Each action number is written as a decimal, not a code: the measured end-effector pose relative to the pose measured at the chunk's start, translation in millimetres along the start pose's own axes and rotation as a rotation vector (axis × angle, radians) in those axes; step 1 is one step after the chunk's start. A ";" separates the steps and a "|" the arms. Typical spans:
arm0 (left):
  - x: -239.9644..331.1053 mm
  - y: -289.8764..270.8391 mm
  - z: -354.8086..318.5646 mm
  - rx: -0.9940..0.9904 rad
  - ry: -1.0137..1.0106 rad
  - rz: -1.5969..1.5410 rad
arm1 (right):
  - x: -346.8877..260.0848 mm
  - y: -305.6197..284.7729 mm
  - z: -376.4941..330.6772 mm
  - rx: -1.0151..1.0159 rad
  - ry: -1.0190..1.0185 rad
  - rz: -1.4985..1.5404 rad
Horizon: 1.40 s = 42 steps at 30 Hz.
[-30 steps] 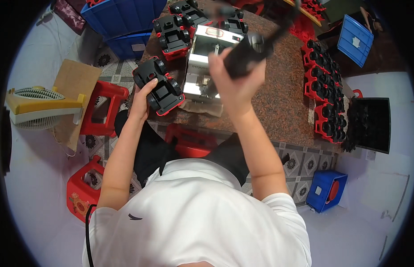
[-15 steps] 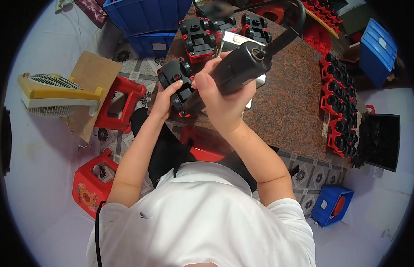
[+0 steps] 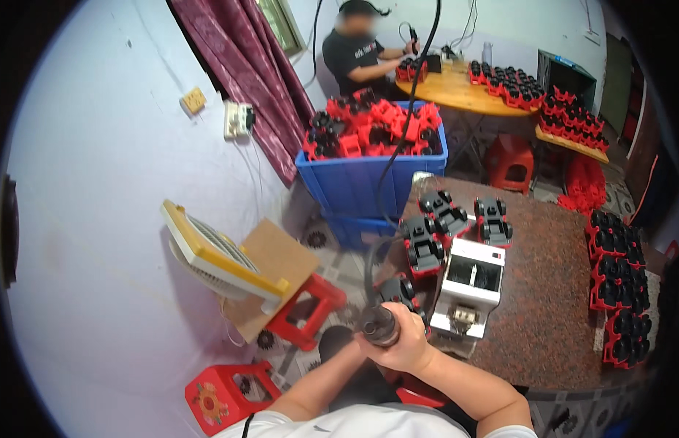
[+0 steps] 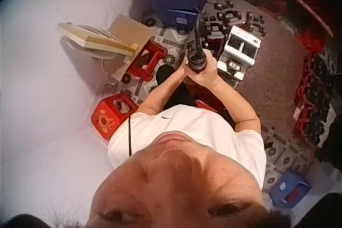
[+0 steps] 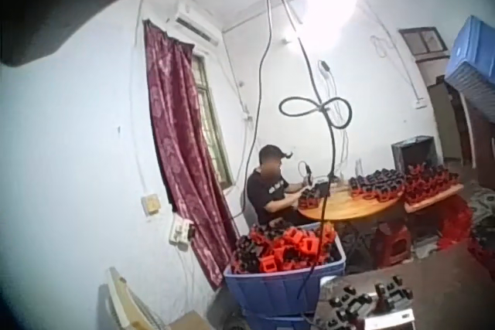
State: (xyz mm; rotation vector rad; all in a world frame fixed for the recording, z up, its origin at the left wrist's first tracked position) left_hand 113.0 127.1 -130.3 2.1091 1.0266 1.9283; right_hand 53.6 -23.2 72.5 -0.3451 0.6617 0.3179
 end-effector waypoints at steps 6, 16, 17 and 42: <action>33.4 16.7 11.3 -0.017 0.072 0.016 | 4.8 -4.5 10.7 0.060 0.079 0.075; -45.6 -9.1 -11.0 -0.092 -0.077 0.018 | 11.0 -71.2 22.2 0.263 0.217 0.353; -56.5 -33.7 -4.3 0.011 -0.108 0.097 | 27.9 -81.7 23.9 0.252 0.197 0.240; -53.8 2.3 -38.0 -0.078 -0.169 0.081 | 46.6 -131.4 -35.7 0.363 0.056 -0.011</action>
Point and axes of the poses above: each hand's wrist, its own z-axis towards the middle knuckle, its own y-axis out of the palm, x = y × z, the point moved 8 cm from there along z, towards the middle knuckle, and after that the axes turned 2 degrees about -z, right-handed, at the moved point
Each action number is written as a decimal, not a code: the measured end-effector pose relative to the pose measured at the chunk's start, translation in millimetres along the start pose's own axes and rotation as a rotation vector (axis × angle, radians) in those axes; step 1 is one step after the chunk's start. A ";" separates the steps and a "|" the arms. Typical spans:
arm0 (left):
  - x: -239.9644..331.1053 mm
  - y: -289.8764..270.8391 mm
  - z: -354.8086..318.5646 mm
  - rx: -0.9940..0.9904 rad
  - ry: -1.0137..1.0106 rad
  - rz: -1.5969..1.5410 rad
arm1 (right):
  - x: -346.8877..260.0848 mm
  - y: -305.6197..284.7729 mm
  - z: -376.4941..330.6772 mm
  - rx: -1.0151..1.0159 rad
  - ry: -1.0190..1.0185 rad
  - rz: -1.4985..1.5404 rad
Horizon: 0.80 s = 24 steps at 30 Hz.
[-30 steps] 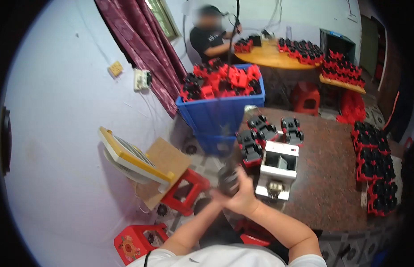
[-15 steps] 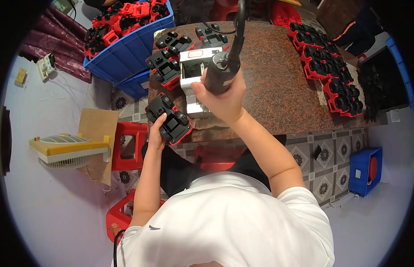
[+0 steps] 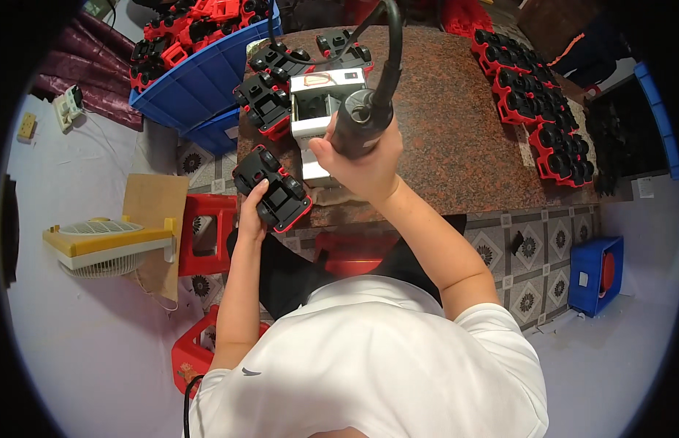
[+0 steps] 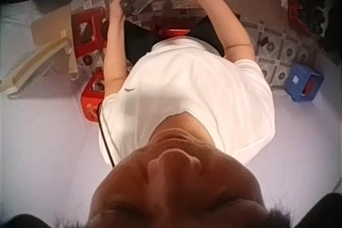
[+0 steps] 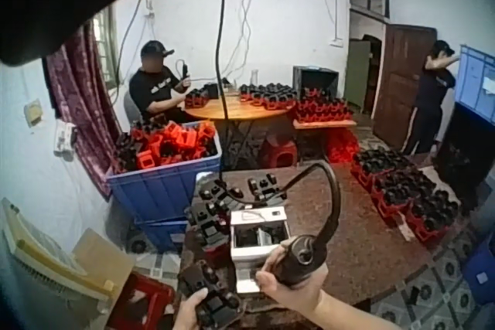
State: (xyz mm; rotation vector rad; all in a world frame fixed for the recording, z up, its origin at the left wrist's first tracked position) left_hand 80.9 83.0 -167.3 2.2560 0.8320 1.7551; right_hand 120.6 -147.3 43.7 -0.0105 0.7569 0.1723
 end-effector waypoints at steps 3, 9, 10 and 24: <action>-7.6 -4.2 3.1 -0.033 -0.078 -0.073 | 3.5 -0.1 -4.4 -0.002 0.019 0.020; -6.6 -6.2 2.8 -0.012 -0.060 -0.018 | -0.6 -2.8 1.0 -0.008 0.008 0.012; -9.4 -9.2 4.2 -0.011 -0.068 -0.024 | -2.1 -2.4 2.7 -0.020 0.009 0.012; -7.5 -5.0 3.1 -0.029 -0.049 -0.040 | 6.0 -2.0 -2.0 0.002 0.005 0.005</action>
Point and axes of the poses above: each hand's wrist, its own z-axis towards the middle knuckle, its own y-axis out of the palm, x = y × z, the point moved 8 cm from there along z, towards the middle knuckle, and after that the axes turned 2 degrees about -z, right-handed, at the moved point
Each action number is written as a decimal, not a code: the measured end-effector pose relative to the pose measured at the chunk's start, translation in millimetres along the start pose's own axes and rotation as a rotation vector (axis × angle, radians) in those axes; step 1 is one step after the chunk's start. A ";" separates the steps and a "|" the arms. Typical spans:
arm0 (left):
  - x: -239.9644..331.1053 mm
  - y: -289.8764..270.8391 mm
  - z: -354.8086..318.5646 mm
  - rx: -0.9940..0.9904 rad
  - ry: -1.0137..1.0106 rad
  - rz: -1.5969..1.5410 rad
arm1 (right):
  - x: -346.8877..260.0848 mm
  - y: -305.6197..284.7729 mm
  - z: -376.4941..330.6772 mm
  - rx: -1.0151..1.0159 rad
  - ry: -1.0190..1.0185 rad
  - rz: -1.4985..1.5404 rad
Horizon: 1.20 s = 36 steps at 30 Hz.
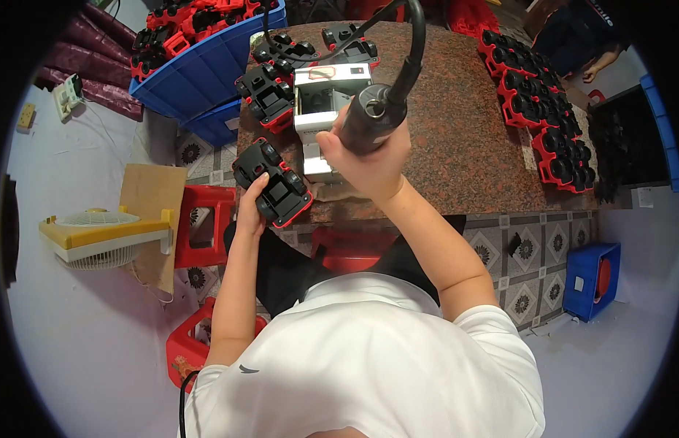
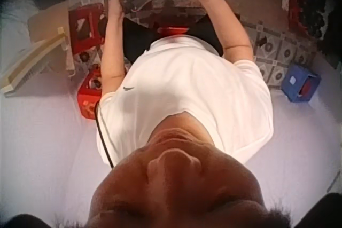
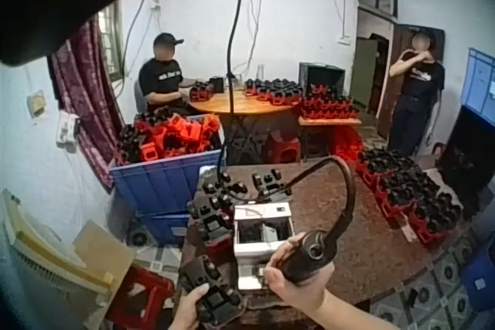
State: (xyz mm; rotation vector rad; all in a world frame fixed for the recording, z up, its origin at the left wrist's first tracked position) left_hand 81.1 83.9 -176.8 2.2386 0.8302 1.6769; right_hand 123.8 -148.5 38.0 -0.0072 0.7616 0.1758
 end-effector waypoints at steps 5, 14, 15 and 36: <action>-0.1 -1.1 1.7 0.009 -0.023 0.009 | 18.3 2.0 22.9 0.049 0.198 -0.163; 2.1 1.4 -1.0 0.024 0.001 -0.009 | 20.8 73.0 72.8 0.123 0.010 0.175; 3.9 3.2 -1.1 0.020 0.012 -0.016 | 22.7 84.1 74.0 0.105 -0.065 0.129; 0.8 -0.7 3.9 -0.008 0.050 -0.034 | 13.2 90.0 92.4 0.070 -0.091 0.091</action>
Point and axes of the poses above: each hand's wrist, its own z-axis towards the middle knuckle, its own y-axis out of the palm, x = y × z, the point moved 8 cm from there along z, towards the middle knuckle, and after that the axes turned 2 degrees about -z, right-handed, at the moved point
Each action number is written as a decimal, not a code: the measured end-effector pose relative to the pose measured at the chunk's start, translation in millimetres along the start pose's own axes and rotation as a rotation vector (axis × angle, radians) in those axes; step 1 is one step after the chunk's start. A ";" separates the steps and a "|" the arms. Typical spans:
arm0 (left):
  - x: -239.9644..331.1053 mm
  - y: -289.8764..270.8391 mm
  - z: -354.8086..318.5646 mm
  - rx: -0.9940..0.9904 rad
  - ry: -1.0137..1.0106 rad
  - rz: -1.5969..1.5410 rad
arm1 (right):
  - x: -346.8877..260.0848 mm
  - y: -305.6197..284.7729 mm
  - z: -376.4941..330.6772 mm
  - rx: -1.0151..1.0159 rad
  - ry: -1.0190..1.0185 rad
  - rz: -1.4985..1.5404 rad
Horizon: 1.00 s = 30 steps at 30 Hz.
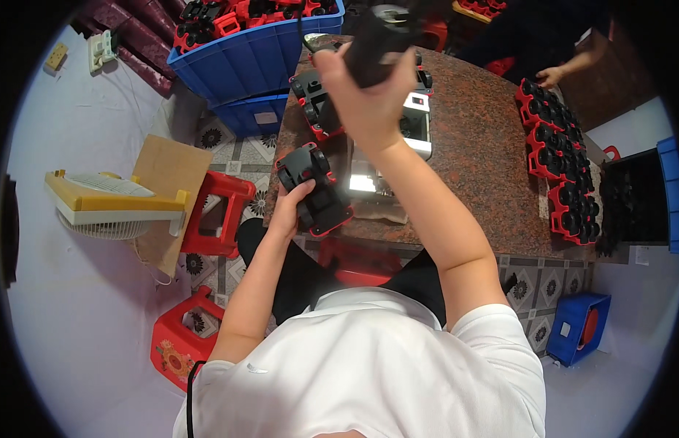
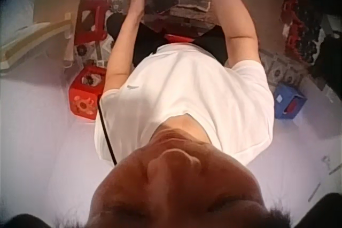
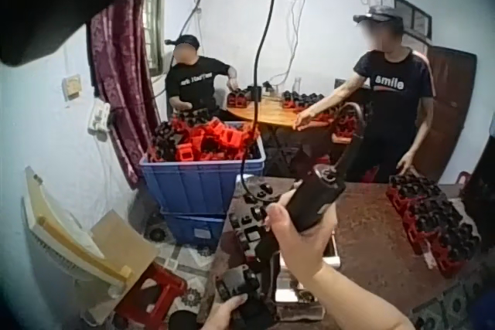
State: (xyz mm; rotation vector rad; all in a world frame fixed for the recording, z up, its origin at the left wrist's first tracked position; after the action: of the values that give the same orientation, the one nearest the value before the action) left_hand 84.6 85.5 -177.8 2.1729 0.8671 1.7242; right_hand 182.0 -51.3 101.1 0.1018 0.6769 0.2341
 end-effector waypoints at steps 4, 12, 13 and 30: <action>1.9 -1.1 -2.7 -0.001 0.009 0.035 | -37.5 -45.3 25.3 0.010 -0.164 -0.107; 3.6 2.1 -2.6 0.007 -0.017 0.054 | -5.4 -92.4 -5.9 0.088 0.033 -0.253; 7.7 6.0 -4.2 -0.013 0.018 0.058 | -19.5 -93.6 -10.0 0.085 -0.037 -0.286; -1.4 -4.7 -1.6 0.036 -0.046 0.056 | -28.7 -91.0 -81.6 -0.010 0.124 0.042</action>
State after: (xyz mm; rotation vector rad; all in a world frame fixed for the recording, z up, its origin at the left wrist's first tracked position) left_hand 81.4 88.1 -181.0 2.2719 0.8398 1.6895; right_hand 125.4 -145.1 39.8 0.0929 0.7977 0.2862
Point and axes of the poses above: each hand's wrist, its own z-axis towards the middle knuckle, its own y-axis out of the palm, x = y × z, the point moved 8 cm from there along z, towards the middle knuckle, and after that the axes turned 2 degrees about -z, right-handed, at the moved point
